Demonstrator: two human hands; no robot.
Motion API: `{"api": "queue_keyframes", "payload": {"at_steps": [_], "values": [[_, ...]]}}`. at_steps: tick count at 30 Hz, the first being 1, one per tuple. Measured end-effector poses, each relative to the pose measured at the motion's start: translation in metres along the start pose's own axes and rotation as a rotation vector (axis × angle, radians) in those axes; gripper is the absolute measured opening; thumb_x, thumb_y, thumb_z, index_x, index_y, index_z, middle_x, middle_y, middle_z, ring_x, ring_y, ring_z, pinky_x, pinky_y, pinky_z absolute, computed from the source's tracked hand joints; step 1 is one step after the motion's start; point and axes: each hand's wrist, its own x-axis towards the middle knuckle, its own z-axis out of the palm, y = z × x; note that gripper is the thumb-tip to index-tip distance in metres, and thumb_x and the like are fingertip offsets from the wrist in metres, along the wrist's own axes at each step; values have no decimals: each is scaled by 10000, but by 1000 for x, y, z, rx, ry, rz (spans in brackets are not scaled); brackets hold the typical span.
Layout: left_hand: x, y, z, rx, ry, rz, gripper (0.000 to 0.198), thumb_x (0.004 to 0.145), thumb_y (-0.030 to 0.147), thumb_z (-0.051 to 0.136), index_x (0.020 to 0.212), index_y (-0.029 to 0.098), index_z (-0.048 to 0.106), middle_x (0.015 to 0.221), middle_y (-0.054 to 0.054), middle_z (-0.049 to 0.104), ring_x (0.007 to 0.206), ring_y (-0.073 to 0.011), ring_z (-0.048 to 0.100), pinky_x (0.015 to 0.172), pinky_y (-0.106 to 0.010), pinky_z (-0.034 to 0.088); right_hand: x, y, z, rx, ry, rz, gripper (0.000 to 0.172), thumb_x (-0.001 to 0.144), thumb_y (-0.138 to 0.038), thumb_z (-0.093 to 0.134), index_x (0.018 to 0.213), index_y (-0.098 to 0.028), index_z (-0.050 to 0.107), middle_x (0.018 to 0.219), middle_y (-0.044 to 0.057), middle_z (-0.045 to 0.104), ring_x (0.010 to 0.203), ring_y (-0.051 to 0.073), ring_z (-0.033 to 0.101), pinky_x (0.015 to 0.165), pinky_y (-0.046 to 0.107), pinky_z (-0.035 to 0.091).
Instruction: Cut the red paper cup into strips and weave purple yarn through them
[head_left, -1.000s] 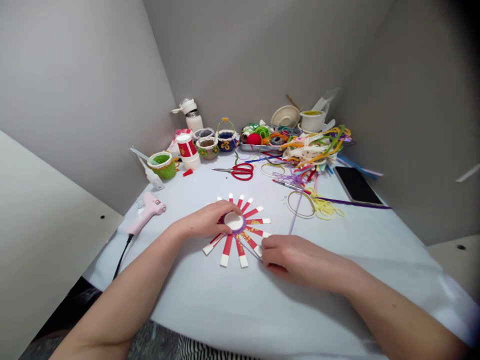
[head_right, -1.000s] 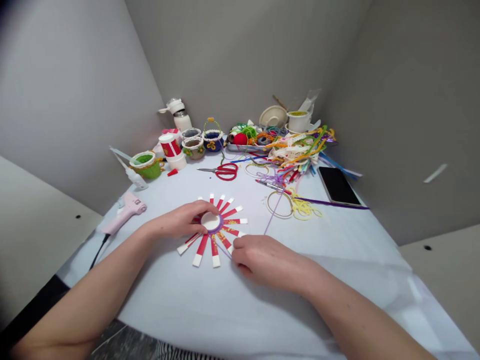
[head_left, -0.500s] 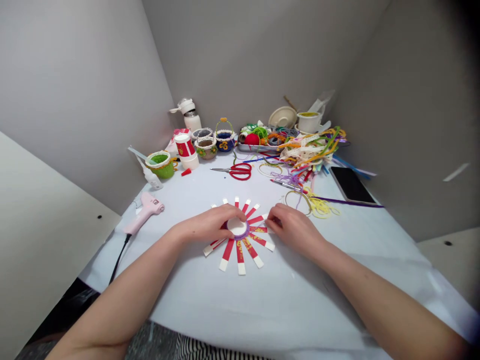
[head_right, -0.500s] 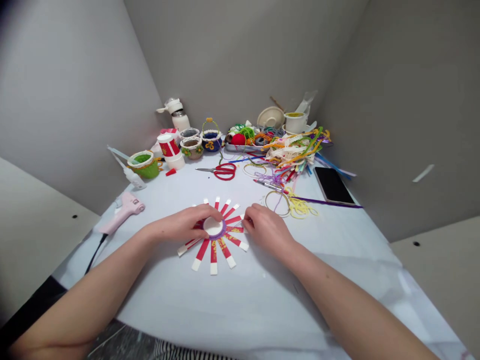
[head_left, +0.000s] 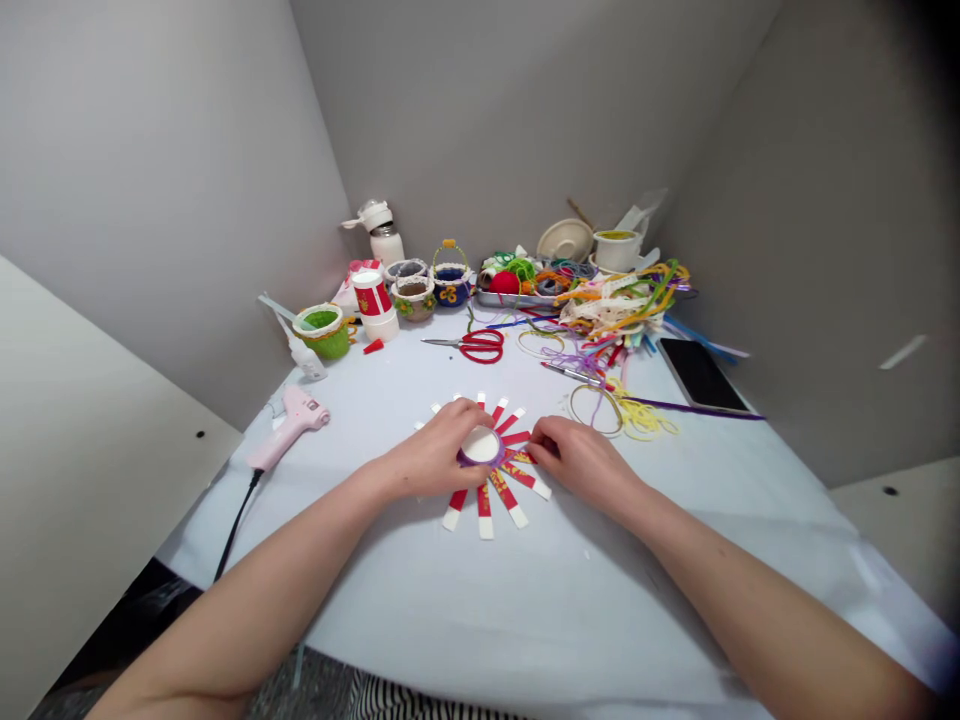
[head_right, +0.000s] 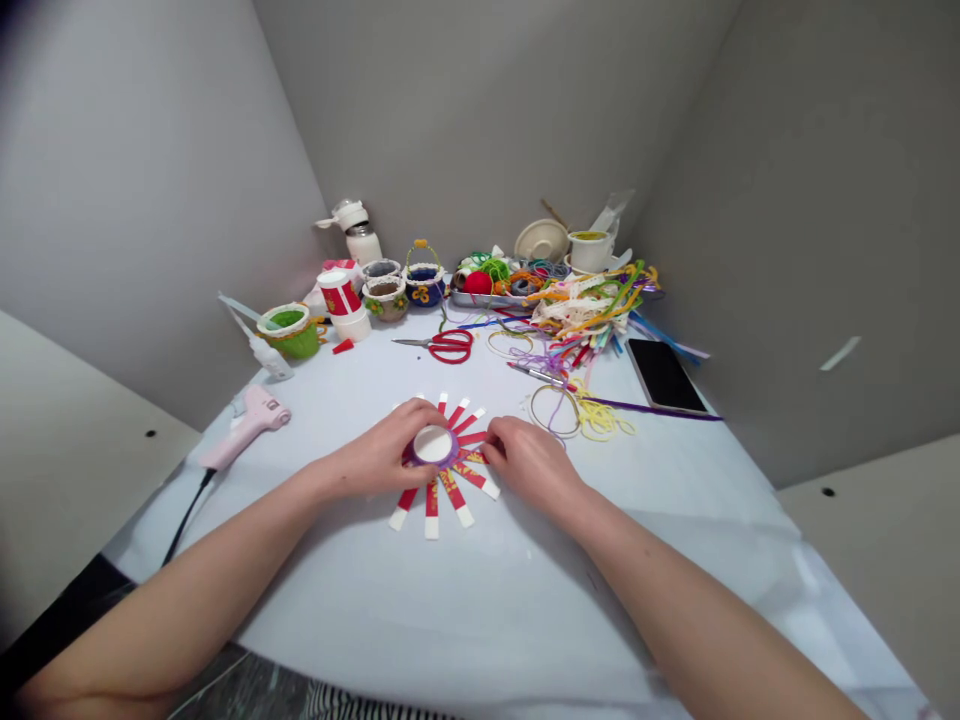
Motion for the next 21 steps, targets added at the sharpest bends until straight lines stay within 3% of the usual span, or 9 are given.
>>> {"api": "queue_keyframes", "payload": {"at_steps": [3,7,15,21], "values": [[2,1,6,9,24,-73,426,820,296,718,1190,177,543,1180,-115,567,1118,-290,549,995,-453,470,0,1,1,3,-6,6,129,920,-252,546,827,-204,622,854,35,688,736,168,589,629,260,353],[2,-2,3,25,-3,-91,428,843,279,714,1223,212,528,1234,-102,589,1171,-300,532,1007,-452,451,-1,4,-2,32,-22,-17,127,925,-254,557,845,-197,638,876,42,684,766,175,601,658,265,380],[0,-14,-19,65,-124,-68,405,857,197,654,1250,233,563,1244,-87,603,1187,-294,530,1022,-445,442,-7,10,-17,141,-36,-253,169,919,-145,519,901,-199,679,941,47,653,846,168,607,749,260,428],[-1,-20,-24,4,-185,-31,442,827,120,636,1248,242,574,1323,-64,599,1263,-266,506,1081,-424,412,-22,-1,-27,215,-307,-464,177,891,-105,523,855,-198,670,901,18,650,796,134,594,721,224,417]]}}
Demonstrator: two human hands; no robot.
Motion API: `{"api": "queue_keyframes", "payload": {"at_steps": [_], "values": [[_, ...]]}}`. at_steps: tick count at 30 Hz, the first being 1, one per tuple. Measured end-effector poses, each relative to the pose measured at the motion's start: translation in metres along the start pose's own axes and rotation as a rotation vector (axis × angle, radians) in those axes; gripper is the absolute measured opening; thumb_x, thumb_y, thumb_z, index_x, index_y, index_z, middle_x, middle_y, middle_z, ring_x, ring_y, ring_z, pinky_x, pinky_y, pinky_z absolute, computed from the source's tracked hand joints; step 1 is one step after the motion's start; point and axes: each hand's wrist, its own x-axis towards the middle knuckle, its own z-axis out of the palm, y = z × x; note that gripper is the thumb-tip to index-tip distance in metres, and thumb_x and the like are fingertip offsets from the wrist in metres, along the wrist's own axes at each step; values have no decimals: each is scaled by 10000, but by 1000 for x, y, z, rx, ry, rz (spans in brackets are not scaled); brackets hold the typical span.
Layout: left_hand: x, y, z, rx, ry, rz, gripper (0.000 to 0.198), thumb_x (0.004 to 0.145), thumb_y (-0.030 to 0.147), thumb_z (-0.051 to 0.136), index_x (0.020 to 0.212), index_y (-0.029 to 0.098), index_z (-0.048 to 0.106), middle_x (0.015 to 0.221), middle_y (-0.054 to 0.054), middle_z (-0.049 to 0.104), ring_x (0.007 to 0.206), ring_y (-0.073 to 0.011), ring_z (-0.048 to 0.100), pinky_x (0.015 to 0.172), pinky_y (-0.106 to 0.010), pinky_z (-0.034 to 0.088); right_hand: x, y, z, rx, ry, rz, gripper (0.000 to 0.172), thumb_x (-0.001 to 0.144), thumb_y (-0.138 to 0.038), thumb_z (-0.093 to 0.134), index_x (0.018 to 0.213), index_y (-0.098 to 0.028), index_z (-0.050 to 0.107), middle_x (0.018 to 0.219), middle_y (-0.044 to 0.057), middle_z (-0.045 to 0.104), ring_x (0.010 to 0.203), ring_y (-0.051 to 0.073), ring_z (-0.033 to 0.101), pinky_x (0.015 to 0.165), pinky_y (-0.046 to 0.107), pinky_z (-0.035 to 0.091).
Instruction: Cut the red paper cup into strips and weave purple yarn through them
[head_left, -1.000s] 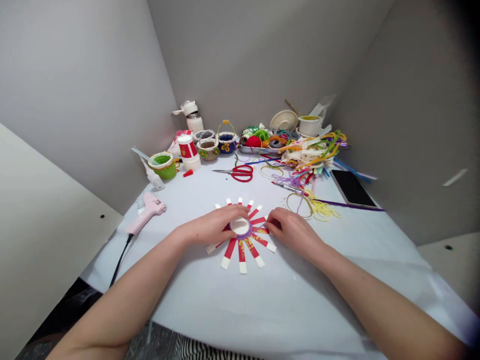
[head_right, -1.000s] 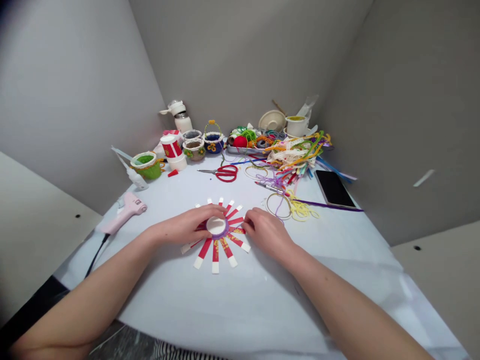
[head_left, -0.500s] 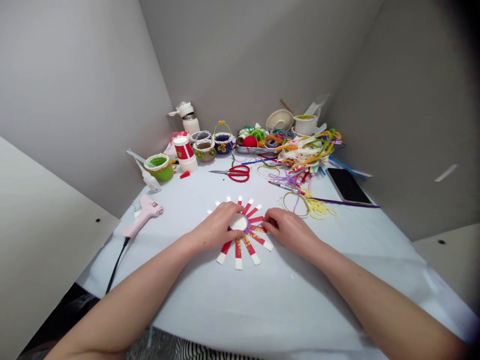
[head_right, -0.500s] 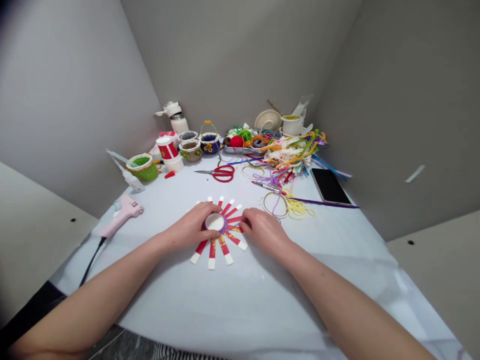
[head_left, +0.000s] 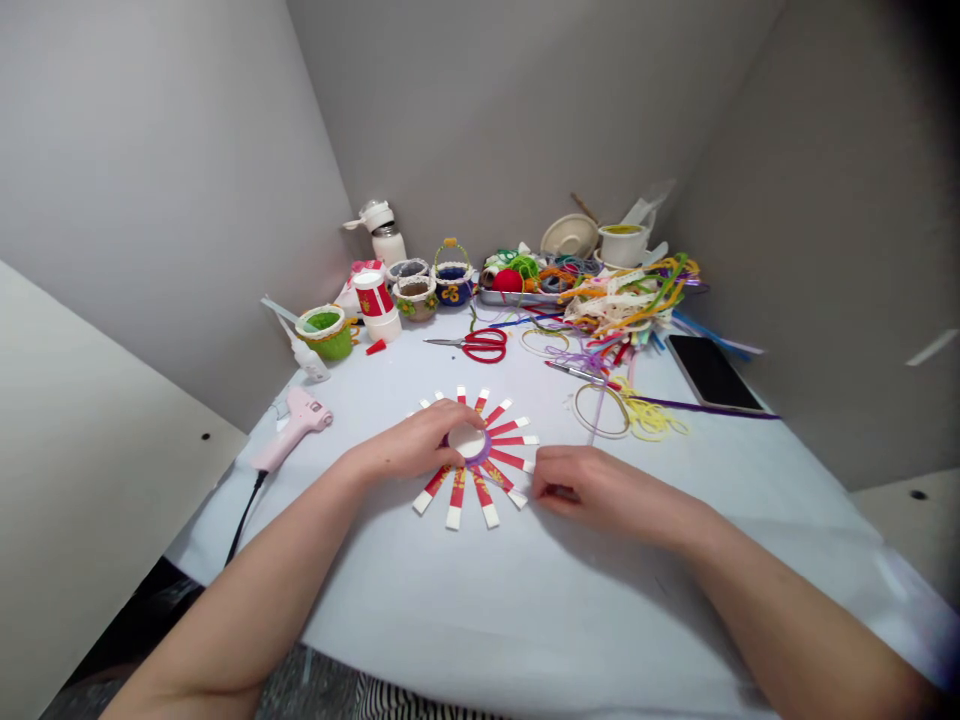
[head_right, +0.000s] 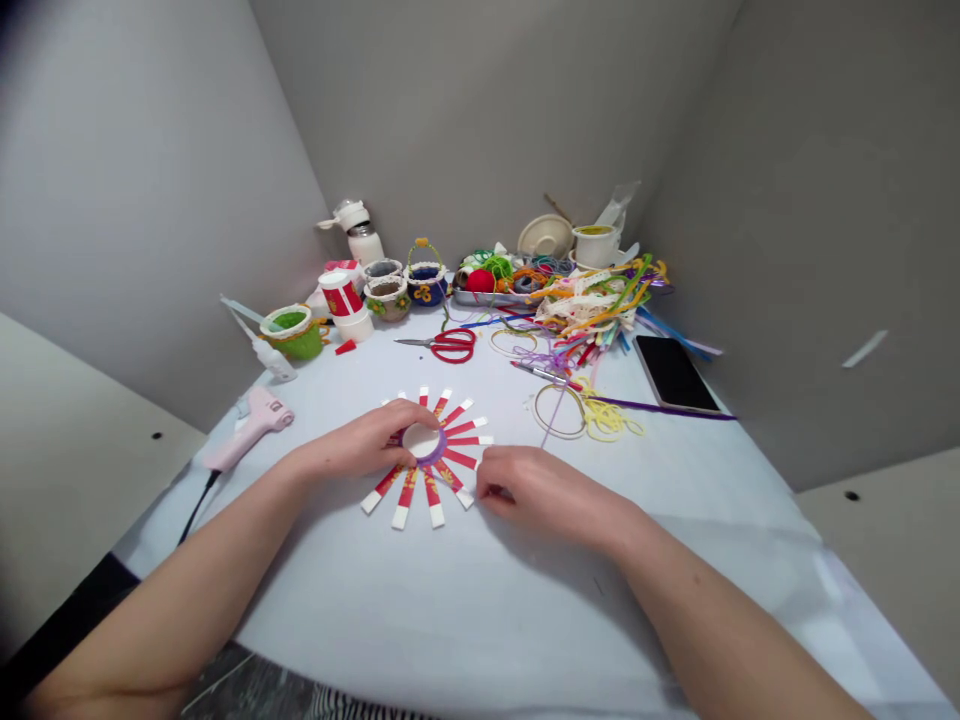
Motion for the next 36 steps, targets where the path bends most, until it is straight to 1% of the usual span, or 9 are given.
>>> {"api": "queue_keyframes", "payload": {"at_steps": [3,6,9,12,20,24,29,32,36], "values": [[-1,-2,0,-11,-3,-6,445,826,124,639,1250,244,575,1327,-60,598,1264,-262,509,1078,-419,417,-1,-11,6,-17,-122,-42,172,875,-92,532,818,-196,657,879,10,650,794,130,593,710,219,401],[-1,-3,0,-22,2,-2,432,842,143,640,1257,247,574,1338,-58,593,1268,-258,508,1084,-415,413,1,-17,12,-143,-145,22,167,871,-97,529,780,-189,635,853,20,651,769,144,590,659,237,364],[0,-1,-1,-23,-7,-13,437,837,139,642,1256,241,574,1338,-63,595,1271,-259,509,1084,-411,414,3,-16,14,-292,-36,202,174,877,-98,506,772,-181,617,826,41,641,731,160,578,609,263,315],[0,0,-1,-17,-14,-21,443,822,118,642,1245,231,577,1320,-67,603,1261,-259,515,1076,-406,419,7,-9,12,-305,87,332,180,894,-113,497,769,-179,608,825,49,636,747,167,579,615,268,316],[-1,6,2,-40,-54,55,441,818,87,634,1217,268,583,1281,-36,607,1226,-241,529,1051,-394,433,20,14,16,-192,349,437,173,923,-253,570,761,-197,596,815,30,655,741,167,576,650,261,352],[-1,13,3,-22,-57,73,432,827,67,612,1216,251,575,1265,-55,609,1230,-247,536,1062,-414,437,24,19,20,-178,345,450,176,922,-275,579,763,-202,594,806,24,671,723,167,577,641,260,349],[0,16,7,-21,45,118,505,818,20,538,1275,235,533,1464,-98,472,1393,-250,420,1140,-431,382,26,19,22,-173,341,461,193,916,-309,586,752,-206,585,787,20,676,706,166,575,632,260,342],[2,20,14,-6,110,102,490,776,32,559,1236,201,552,1341,-112,558,1285,-264,511,1072,-417,441,26,19,22,-174,348,471,191,913,-308,577,750,-209,584,779,16,676,698,164,573,624,260,334],[5,23,25,9,219,8,411,799,176,660,1198,195,565,1193,-99,626,1142,-278,580,1016,-437,470,27,18,22,-183,352,484,178,904,-293,576,747,-208,589,781,15,676,698,162,571,623,261,332]]}}
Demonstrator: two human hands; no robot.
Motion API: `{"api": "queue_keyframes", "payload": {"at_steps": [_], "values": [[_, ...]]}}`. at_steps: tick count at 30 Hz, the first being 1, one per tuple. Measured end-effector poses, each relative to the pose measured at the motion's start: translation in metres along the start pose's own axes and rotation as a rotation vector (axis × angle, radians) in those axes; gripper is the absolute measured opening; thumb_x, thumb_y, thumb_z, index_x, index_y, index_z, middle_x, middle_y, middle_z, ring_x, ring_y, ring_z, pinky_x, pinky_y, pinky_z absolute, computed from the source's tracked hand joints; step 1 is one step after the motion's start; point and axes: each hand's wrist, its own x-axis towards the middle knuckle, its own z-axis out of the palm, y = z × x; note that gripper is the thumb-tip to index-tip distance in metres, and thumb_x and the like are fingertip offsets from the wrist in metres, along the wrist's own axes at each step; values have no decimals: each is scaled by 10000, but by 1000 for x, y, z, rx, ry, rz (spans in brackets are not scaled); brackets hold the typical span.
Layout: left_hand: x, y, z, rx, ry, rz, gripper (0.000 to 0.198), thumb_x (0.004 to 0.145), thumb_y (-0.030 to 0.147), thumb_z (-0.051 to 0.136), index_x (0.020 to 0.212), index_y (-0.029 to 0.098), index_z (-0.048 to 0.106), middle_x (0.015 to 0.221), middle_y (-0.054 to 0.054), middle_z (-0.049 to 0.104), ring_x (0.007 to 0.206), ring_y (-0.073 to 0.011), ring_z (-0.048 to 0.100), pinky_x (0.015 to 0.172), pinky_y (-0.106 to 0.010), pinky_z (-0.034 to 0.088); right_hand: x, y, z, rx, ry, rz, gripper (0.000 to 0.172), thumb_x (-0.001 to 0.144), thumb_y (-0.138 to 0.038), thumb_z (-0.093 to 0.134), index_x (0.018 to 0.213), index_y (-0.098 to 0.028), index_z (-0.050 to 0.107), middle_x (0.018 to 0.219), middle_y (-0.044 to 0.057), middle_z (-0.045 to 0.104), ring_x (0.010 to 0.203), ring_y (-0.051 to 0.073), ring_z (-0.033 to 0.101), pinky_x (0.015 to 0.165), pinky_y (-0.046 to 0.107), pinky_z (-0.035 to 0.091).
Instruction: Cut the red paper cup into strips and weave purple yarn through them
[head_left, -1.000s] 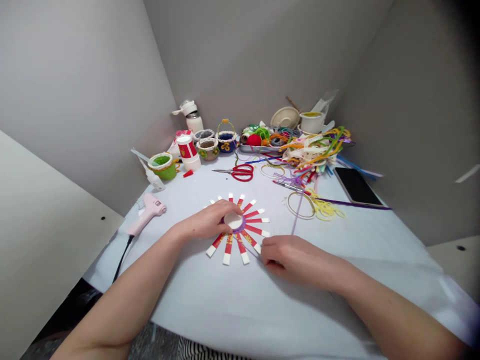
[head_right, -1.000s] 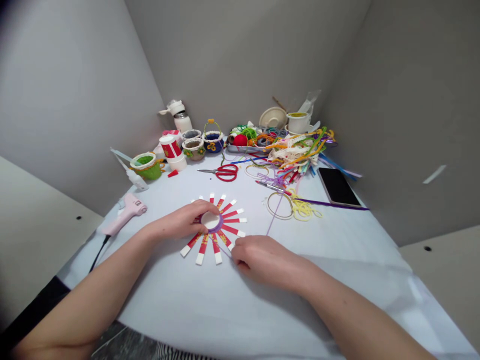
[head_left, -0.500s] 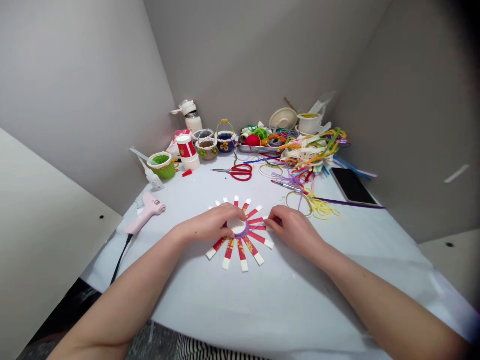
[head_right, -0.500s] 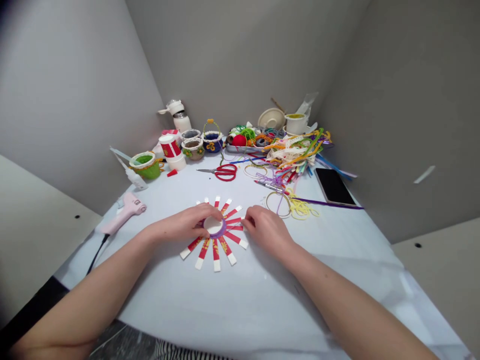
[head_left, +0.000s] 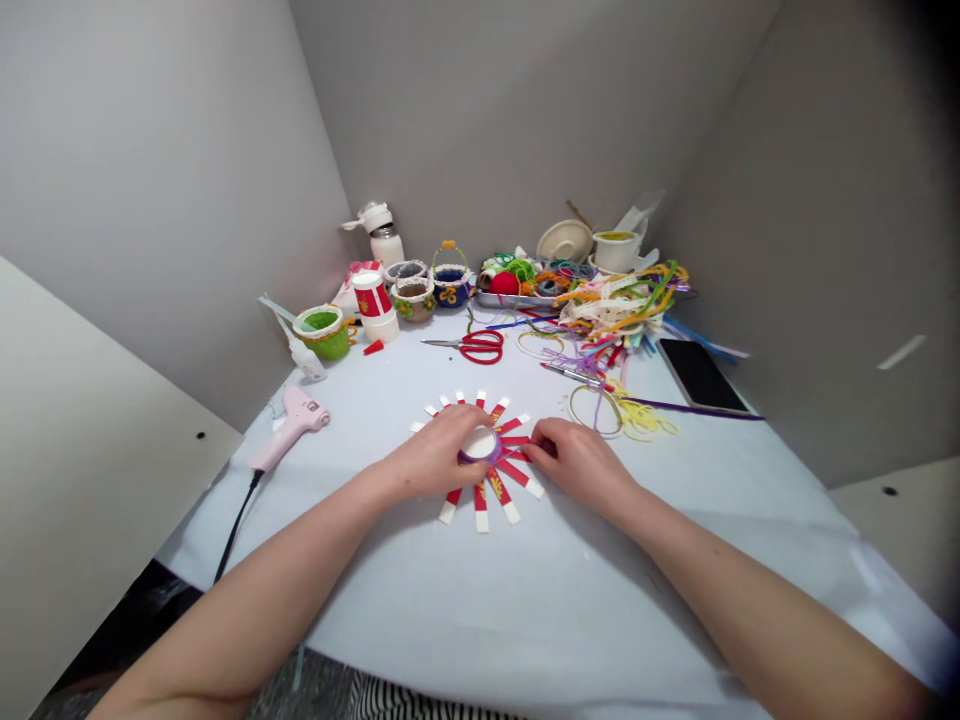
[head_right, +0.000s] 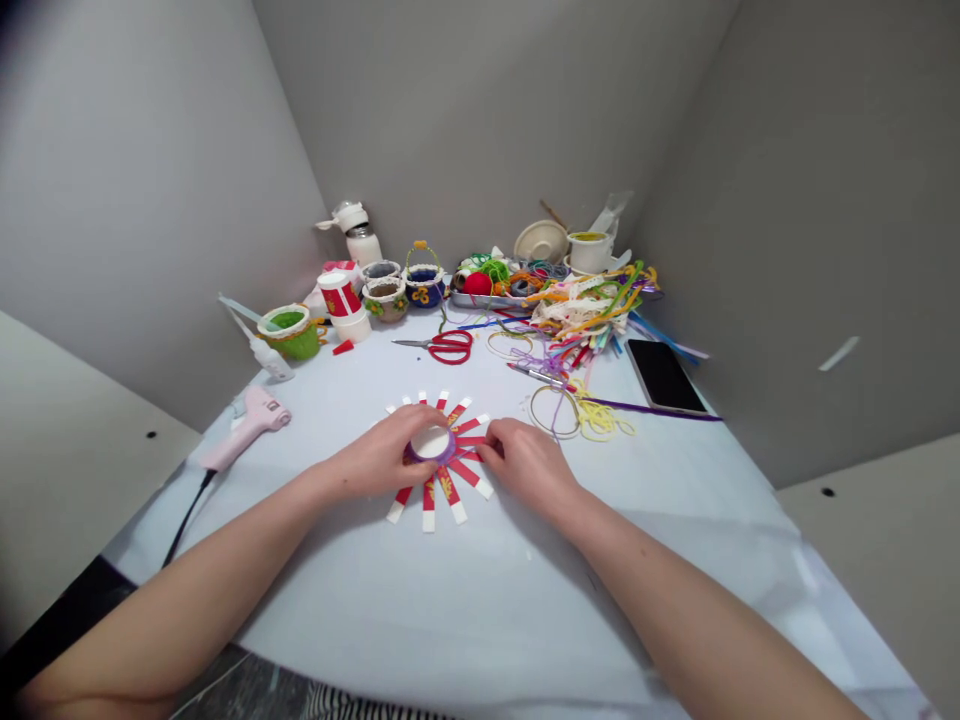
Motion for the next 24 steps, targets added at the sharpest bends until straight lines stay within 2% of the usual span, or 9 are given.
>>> {"api": "queue_keyframes", "payload": {"at_steps": [4,11,16,19,24], "values": [[0,-4,6,25,93,-44,346,847,272,675,1173,212,575,1221,-106,584,1189,-291,537,1044,-456,448,0,0,0,5,5,-9,168,902,-290,580,758,-206,603,782,16,679,700,160,572,623,262,340],[1,-6,0,44,33,-98,347,843,253,674,1167,200,561,1231,-114,587,1168,-298,543,1025,-467,453,-1,7,-9,58,-43,-51,134,904,-273,580,821,-199,657,844,36,693,752,171,602,658,269,384],[2,-13,-14,36,-76,-75,366,840,233,656,1193,215,560,1243,-98,606,1153,-288,566,1012,-441,463,-6,11,-23,144,-108,-250,167,907,-184,523,900,-204,689,915,48,689,814,173,616,733,273,435],[2,-17,-24,16,-149,-62,389,828,212,648,1208,223,567,1245,-81,608,1142,-278,577,995,-413,473,-15,5,-32,167,-196,-376,186,921,-167,504,906,-206,685,931,43,682,821,165,612,745,262,437],[1,-18,-31,-27,-188,-72,387,812,203,651,1192,225,581,1247,-67,612,1112,-262,586,973,-388,476,-30,-13,-35,80,-370,-498,212,911,-102,493,804,-198,650,861,24,638,773,147,587,674,238,396]]}}
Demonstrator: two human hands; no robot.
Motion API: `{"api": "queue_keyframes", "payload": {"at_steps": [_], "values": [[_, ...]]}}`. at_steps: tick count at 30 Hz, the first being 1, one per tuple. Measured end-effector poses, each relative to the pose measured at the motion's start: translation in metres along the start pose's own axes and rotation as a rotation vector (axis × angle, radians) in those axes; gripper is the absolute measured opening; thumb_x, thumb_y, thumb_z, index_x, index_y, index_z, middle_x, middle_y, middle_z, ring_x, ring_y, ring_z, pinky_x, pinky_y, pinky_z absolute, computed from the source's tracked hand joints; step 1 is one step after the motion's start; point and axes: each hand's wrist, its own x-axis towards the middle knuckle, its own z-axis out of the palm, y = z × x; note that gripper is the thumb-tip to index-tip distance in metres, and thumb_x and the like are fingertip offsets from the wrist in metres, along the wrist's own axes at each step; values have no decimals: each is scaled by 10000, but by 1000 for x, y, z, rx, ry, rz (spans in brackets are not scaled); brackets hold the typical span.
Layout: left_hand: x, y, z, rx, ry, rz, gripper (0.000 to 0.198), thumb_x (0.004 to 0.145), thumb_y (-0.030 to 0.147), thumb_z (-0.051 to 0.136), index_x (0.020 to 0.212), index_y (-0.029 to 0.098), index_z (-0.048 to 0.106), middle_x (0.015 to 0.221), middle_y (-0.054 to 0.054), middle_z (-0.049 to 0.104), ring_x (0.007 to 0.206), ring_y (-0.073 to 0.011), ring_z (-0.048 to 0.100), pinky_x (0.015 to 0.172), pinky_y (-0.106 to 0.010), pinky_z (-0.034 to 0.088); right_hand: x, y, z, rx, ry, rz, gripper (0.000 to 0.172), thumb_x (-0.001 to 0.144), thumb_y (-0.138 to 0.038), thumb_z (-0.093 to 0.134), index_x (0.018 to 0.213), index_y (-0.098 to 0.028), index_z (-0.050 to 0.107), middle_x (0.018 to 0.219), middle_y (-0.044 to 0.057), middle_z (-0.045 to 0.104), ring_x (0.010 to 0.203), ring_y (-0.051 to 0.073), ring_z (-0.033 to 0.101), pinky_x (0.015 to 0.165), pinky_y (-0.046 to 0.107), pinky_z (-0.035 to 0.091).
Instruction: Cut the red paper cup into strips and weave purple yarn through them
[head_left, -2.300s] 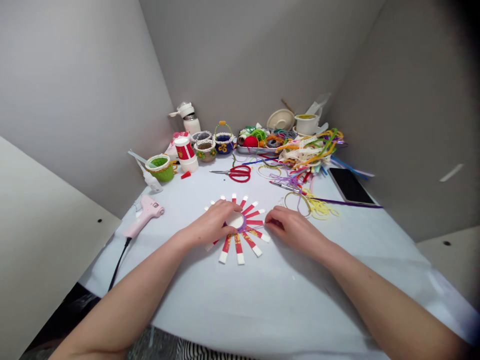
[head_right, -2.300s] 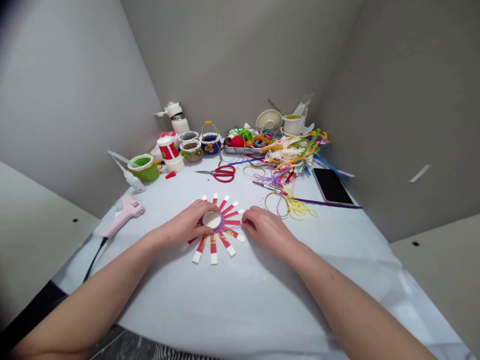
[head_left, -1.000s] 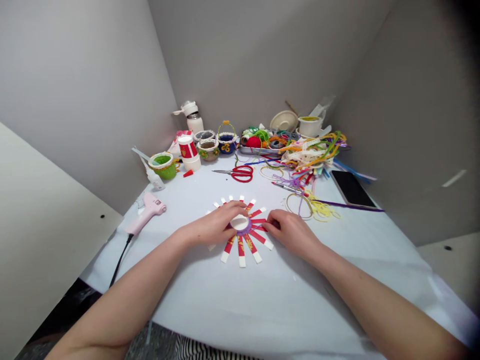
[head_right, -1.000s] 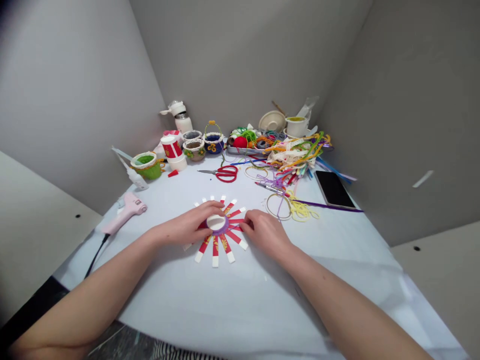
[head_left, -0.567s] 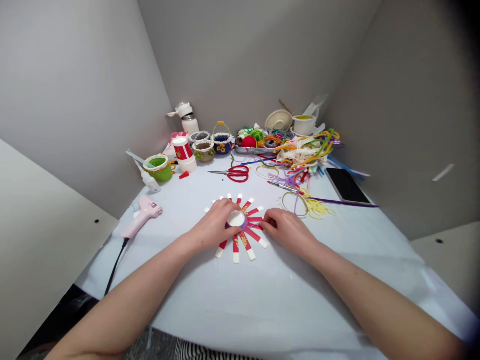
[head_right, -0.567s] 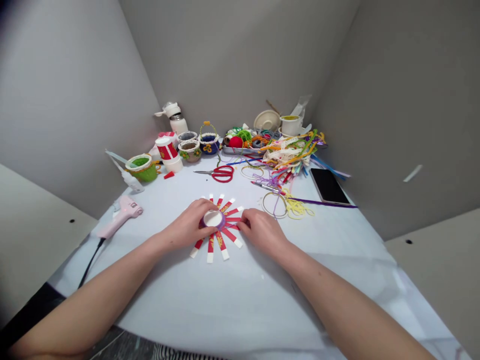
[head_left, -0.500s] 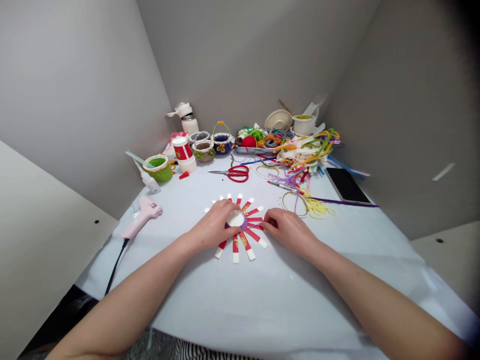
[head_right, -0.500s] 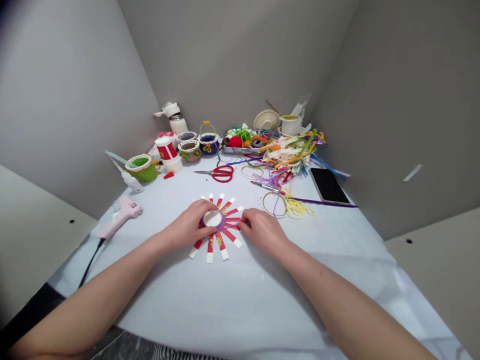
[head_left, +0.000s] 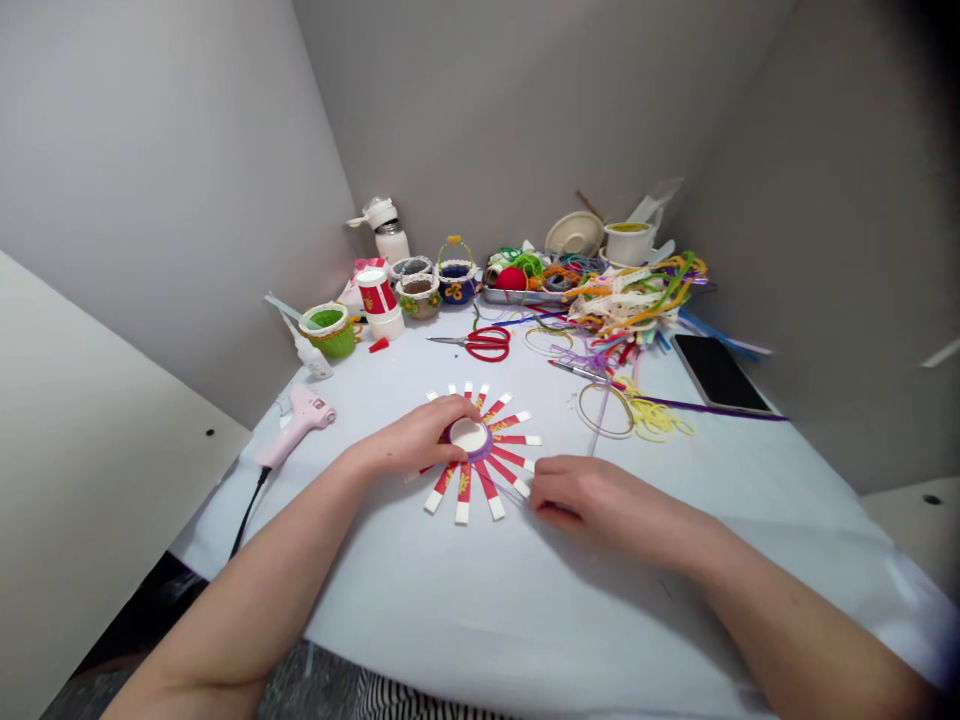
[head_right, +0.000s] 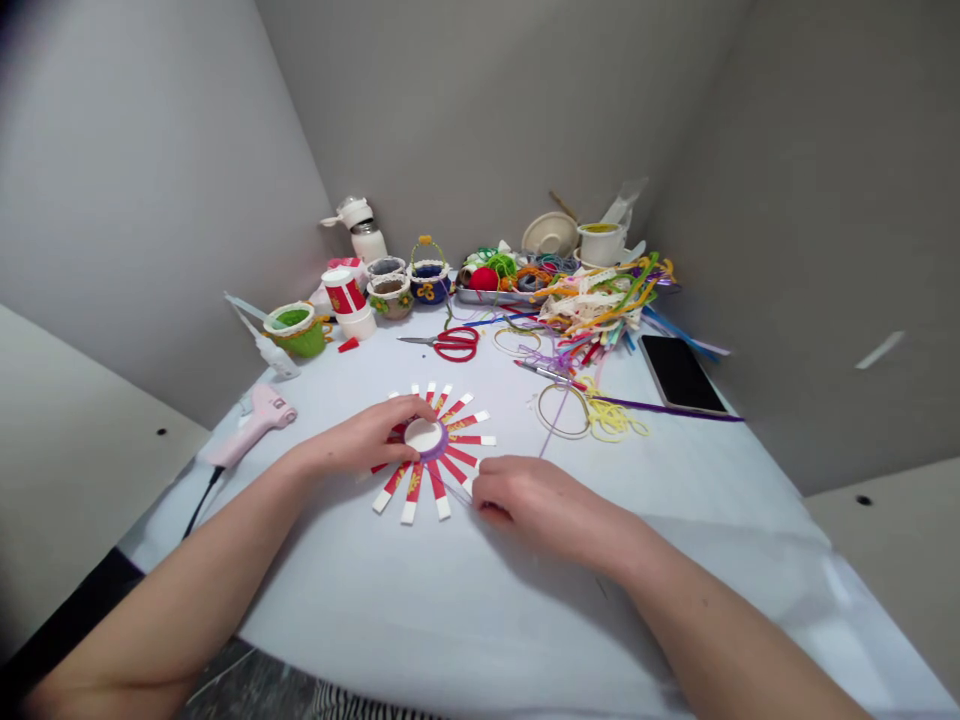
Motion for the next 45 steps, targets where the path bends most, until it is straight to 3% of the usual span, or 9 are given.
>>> {"api": "queue_keyframes", "payload": {"at_steps": [3,7,11,19,25,30,35,39,45], "values": [[0,-1,0,-21,-7,-4,392,811,203,652,1197,217,581,1242,-73,610,1086,-257,590,954,-386,479,0,-4,7,-159,-41,68,209,902,-97,507,754,-189,623,814,30,617,706,151,561,601,260,332],[1,-2,2,-30,-23,-9,405,808,201,654,1206,226,586,1225,-71,614,1050,-254,598,923,-389,489,2,2,12,-323,59,229,187,912,-122,503,784,-187,623,816,54,619,709,173,560,576,294,284],[0,0,5,-50,-48,41,408,813,191,635,1214,239,577,1275,-66,599,1140,-263,570,954,-383,480,7,10,10,-248,159,304,165,930,-199,539,788,-186,622,838,57,630,765,182,581,605,290,316],[-1,4,9,-58,-78,101,415,802,164,624,1206,243,572,1238,-59,613,1131,-254,572,987,-398,466,25,26,18,-119,366,443,215,942,-290,539,754,-204,596,799,31,655,718,165,566,628,267,339],[-3,15,18,21,0,135,443,783,74,550,1199,225,547,1226,-72,612,1144,-247,567,994,-391,476,28,29,24,-95,370,456,238,939,-341,529,749,-207,579,793,26,663,703,165,563,634,268,345],[1,25,34,96,135,66,518,712,-19,455,1183,181,537,1276,-119,594,1239,-270,535,1072,-445,443,29,29,23,-107,370,471,207,926,-317,531,758,-207,584,790,27,665,710,170,571,632,270,337],[3,27,41,100,200,50,429,782,110,592,1200,203,573,1304,-117,585,1273,-295,518,1097,-476,433,30,24,22,-98,365,499,190,919,-295,538,758,-207,588,784,23,667,691,163,569,618,263,335],[4,23,43,108,268,-26,312,876,291,654,1177,209,628,1204,-115,591,1157,-294,559,1031,-461,471,31,23,22,-96,368,500,193,922,-303,552,761,-205,597,787,27,670,691,164,572,611,264,335],[4,17,36,171,202,-42,306,900,260,655,1202,222,624,1215,-109,615,1176,-304,531,1042,-471,441,23,34,16,-9,363,346,126,923,-246,550,887,-206,664,896,43,677,804,175,616,715,268,417]]}}
